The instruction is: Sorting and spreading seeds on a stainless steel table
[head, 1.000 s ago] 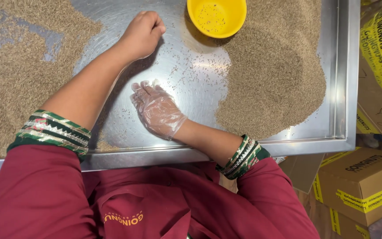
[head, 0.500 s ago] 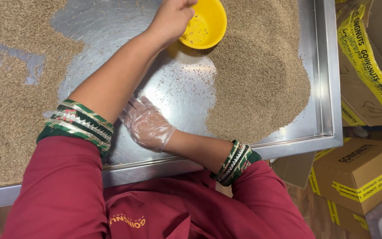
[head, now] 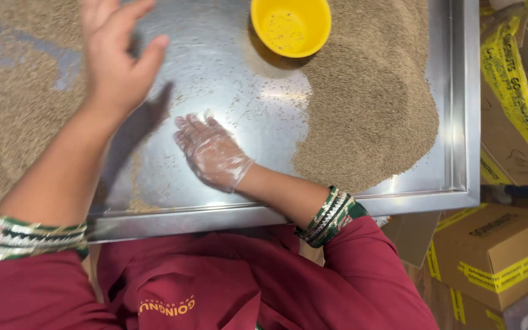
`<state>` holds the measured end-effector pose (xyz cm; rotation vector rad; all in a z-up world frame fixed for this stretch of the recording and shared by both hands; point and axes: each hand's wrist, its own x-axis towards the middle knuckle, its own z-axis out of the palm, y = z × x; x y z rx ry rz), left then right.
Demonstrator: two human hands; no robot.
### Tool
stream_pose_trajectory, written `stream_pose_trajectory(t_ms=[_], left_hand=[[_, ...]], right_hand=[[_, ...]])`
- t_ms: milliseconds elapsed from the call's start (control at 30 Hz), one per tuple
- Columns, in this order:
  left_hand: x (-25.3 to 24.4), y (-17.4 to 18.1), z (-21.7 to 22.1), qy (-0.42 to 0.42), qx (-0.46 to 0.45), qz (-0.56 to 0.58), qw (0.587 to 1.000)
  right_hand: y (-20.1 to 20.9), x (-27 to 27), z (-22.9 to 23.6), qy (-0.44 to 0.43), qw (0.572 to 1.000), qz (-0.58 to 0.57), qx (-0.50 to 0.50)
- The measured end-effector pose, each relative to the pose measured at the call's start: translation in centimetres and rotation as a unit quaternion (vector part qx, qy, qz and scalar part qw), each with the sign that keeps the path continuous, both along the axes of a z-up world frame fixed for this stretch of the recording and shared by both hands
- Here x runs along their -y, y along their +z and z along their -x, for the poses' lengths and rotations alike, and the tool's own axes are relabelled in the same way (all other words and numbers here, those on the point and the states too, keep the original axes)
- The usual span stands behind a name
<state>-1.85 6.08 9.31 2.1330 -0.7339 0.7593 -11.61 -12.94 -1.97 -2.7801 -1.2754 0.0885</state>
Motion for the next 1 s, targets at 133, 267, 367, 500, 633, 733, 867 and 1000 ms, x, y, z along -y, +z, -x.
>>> stream_pose_trajectory(t_ms=[133, 267, 367, 500, 633, 733, 867, 1000], left_hand=[[-8.6, -2.8, 4.5, 0.156, -0.053, -0.011, 0.986], [-13.4, -2.8, 7.2, 0.283, -0.013, 0.002, 0.959], [-17.5, -10.4, 5.9, 0.437, -0.095, -0.014, 0.894], [-18.0, -10.3, 6.1, 0.413, -0.104, 0.038, 0.904], [-17.4, -8.7, 6.7, 0.371, -0.104, 0.076, 0.92], [-18.1, -8.1, 6.7, 0.362, -0.089, 0.084, 0.924], [-18.9, -10.7, 5.6, 0.407, -0.149, 0.115, 0.894], [-18.3, -8.8, 6.0, 0.363, -0.057, 0.111, 0.924]], right_hand=[[4.6, 0.3, -0.5, -0.01, 0.99, -0.143, 0.005], [3.2, 0.6, -2.2, -0.081, 0.984, -0.16, -0.007], [7.8, -1.1, -0.6, 0.036, 0.993, 0.001, -0.114], [6.0, -1.1, 0.7, 0.215, 0.948, -0.194, -0.129], [10.8, -1.6, -1.2, -0.093, 0.98, -0.039, -0.172], [5.3, 1.3, -3.8, -0.196, 0.98, 0.024, -0.023], [8.2, -1.1, -2.3, -0.133, 0.983, 0.055, -0.111], [7.2, -0.8, -2.4, 0.001, 0.979, -0.112, -0.169]])
